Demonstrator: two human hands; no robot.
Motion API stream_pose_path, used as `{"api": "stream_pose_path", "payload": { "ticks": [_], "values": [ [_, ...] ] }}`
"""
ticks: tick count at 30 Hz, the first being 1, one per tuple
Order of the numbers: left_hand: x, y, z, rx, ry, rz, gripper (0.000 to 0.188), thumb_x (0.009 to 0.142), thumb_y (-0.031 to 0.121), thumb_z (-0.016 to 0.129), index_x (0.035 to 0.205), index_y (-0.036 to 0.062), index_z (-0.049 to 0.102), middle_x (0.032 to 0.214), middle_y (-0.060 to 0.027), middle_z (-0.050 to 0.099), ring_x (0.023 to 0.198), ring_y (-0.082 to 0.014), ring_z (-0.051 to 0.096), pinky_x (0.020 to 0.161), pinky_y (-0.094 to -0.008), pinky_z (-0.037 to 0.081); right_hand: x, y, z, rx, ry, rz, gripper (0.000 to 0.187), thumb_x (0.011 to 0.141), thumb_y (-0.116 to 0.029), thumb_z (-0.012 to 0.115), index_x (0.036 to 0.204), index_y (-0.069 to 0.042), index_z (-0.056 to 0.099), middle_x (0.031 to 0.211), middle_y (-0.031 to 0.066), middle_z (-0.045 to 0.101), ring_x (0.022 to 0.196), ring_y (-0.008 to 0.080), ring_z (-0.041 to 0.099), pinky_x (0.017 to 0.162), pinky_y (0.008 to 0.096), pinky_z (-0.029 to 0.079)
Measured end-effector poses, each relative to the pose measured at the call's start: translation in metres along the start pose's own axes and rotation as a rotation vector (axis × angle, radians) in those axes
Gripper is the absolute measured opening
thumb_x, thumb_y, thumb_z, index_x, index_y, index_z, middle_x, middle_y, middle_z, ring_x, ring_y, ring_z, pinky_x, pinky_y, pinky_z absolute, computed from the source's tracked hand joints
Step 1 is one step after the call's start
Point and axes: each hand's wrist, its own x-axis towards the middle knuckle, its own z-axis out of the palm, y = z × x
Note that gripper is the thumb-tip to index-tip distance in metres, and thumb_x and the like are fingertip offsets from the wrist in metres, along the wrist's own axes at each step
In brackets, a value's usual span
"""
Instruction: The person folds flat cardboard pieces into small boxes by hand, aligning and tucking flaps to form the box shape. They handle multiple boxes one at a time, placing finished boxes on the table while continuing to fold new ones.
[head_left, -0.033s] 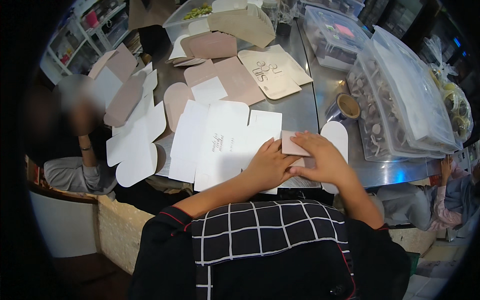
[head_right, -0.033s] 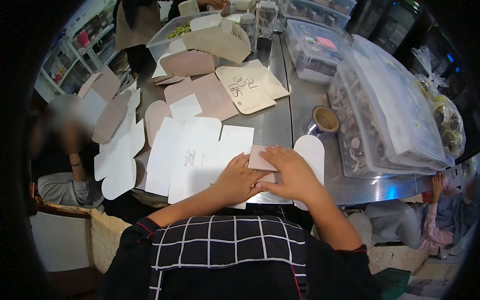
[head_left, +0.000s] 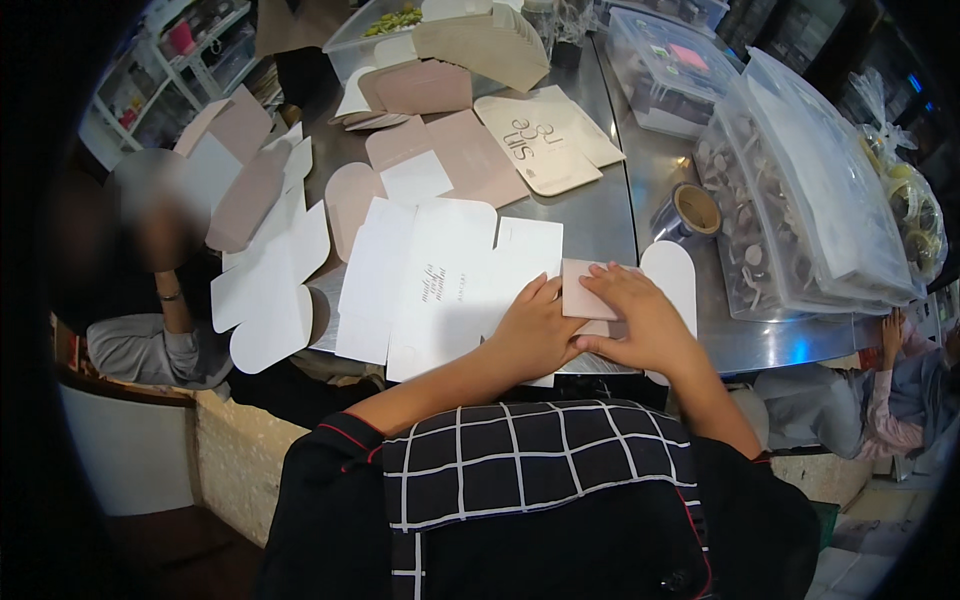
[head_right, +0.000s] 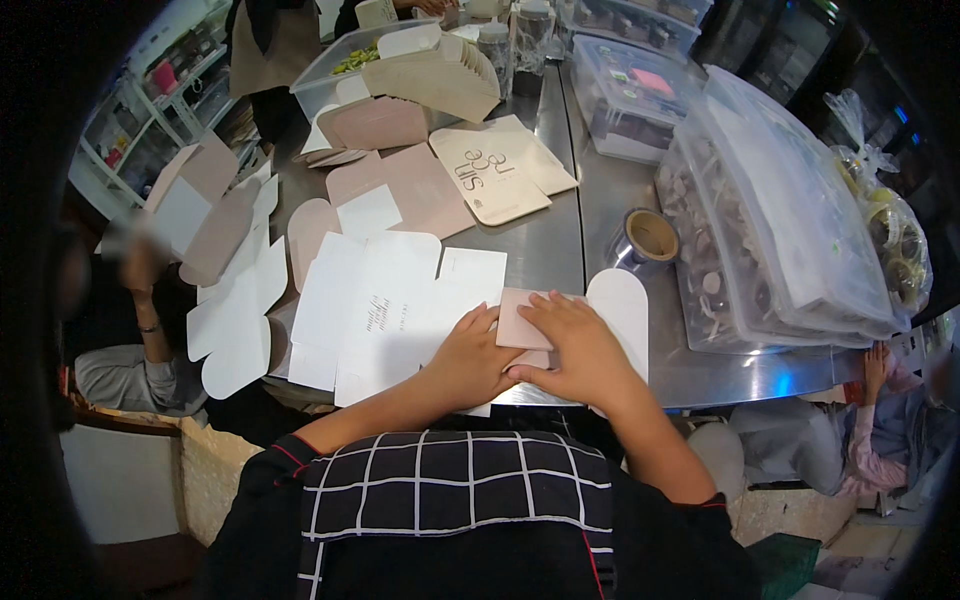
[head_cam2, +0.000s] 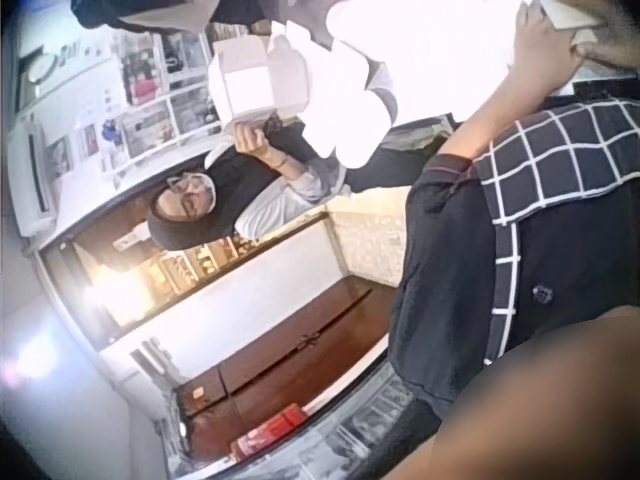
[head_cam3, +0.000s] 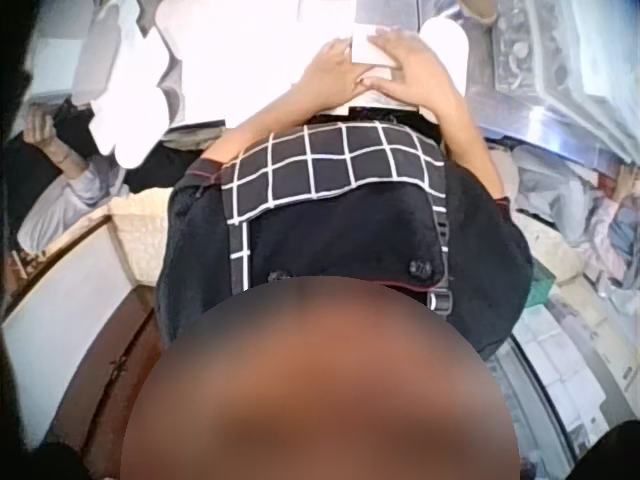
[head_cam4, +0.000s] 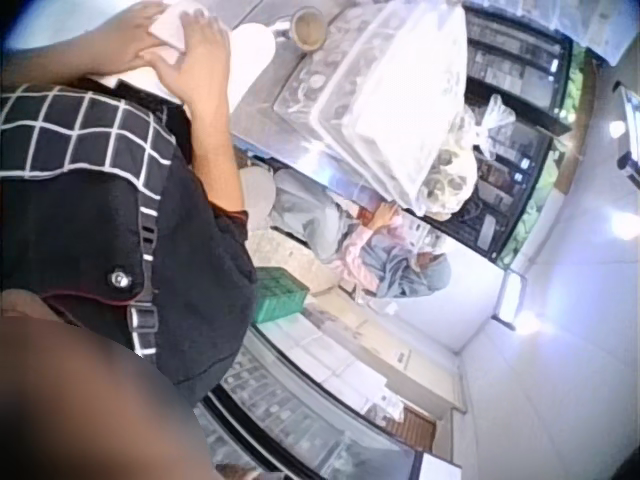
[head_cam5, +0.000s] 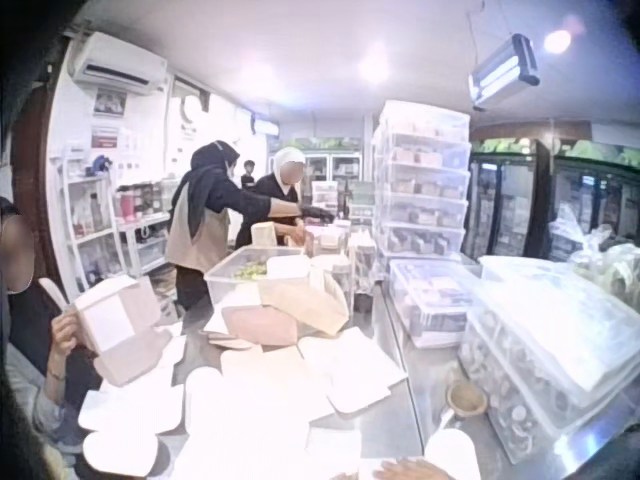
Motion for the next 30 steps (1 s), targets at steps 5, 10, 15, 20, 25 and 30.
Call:
{"api": "stream_pose_path", "payload": {
  "ticks": [5, 10, 15, 20, 25, 30],
  "values": [
    [-0.002, 0.002, 0.003, 0.058, 0.001, -0.002, 0.041, 0.084, 0.035, 0.058, 0.116, 0.0103, 0.063, 0.128, -0.0146, 0.055, 0.127, -0.0324, 0.042, 0.111, -0.0494, 0.027, -0.008, -0.010, 0.027, -0.039, 0.160, 0.067, 0.077, 0.070, -0.052, 0.075, 0.125, -0.002, 0.055, 0.130, 0.0238, 0.054, 0.126, 0.0439, 0.045, 0.107, 0.0509, 0.033],
    [0.002, 0.005, -0.003, 0.033, -0.054, -0.041, 0.049, 0.086, 0.039, 0.059, 0.128, 0.0134, 0.055, 0.138, -0.0128, 0.048, 0.131, -0.0334, 0.038, 0.110, -0.0510, 0.027, 0.007, 0.003, -0.011, 0.106, -0.009, 0.134, 0.074, 0.070, -0.045, 0.077, 0.126, -0.002, 0.055, 0.126, 0.0256, 0.056, 0.121, 0.0392, 0.051, 0.101, 0.0413, 0.041],
    [0.002, 0.007, -0.010, 0.053, -0.044, -0.002, 0.058, 0.086, 0.043, 0.061, 0.139, 0.0213, 0.046, 0.149, -0.0139, 0.035, 0.137, -0.0398, 0.029, 0.110, -0.0512, 0.027, -0.020, 0.038, -0.054, 0.088, 0.388, 0.108, 0.066, 0.075, -0.036, 0.076, 0.130, -0.007, 0.054, 0.137, 0.0226, 0.048, 0.126, 0.0334, 0.049, 0.103, 0.0393, 0.040],
    [0.003, 0.006, -0.011, -0.132, 0.030, -0.070, 0.079, 0.077, 0.043, 0.072, 0.143, 0.0139, 0.040, 0.155, -0.0211, 0.015, 0.139, -0.0445, 0.024, 0.111, -0.0497, 0.026, -0.099, 0.031, -0.046, -0.051, -0.001, 0.206, 0.089, 0.064, -0.044, 0.083, 0.139, -0.013, 0.046, 0.149, 0.0162, 0.037, 0.140, 0.0390, 0.028, 0.113, 0.0484, 0.023],
    [0.004, 0.003, -0.014, -0.482, 0.066, -0.166, 0.122, 0.065, 0.029, 0.084, 0.147, 0.0074, -0.002, 0.145, -0.0266, 0.030, 0.137, -0.0413, 0.030, 0.111, -0.0431, 0.029, -0.132, 0.026, -0.018, -0.133, 0.012, 0.190, 0.074, 0.064, -0.036, 0.082, 0.131, -0.016, 0.056, 0.143, 0.0130, 0.045, 0.138, 0.0367, 0.032, 0.113, 0.0513, 0.023],
    [0.003, 0.002, -0.019, -0.151, -0.102, -0.064, 0.087, 0.069, 0.036, 0.081, 0.142, 0.0111, 0.041, 0.135, -0.0174, 0.053, 0.134, -0.0364, 0.037, 0.113, -0.0469, 0.026, -0.133, 0.035, -0.010, 0.043, 0.263, 0.103, 0.042, 0.065, -0.008, 0.075, 0.107, -0.013, 0.071, 0.101, 0.0061, 0.063, 0.098, 0.0267, 0.057, 0.083, 0.0372, 0.046]
  ]
}}
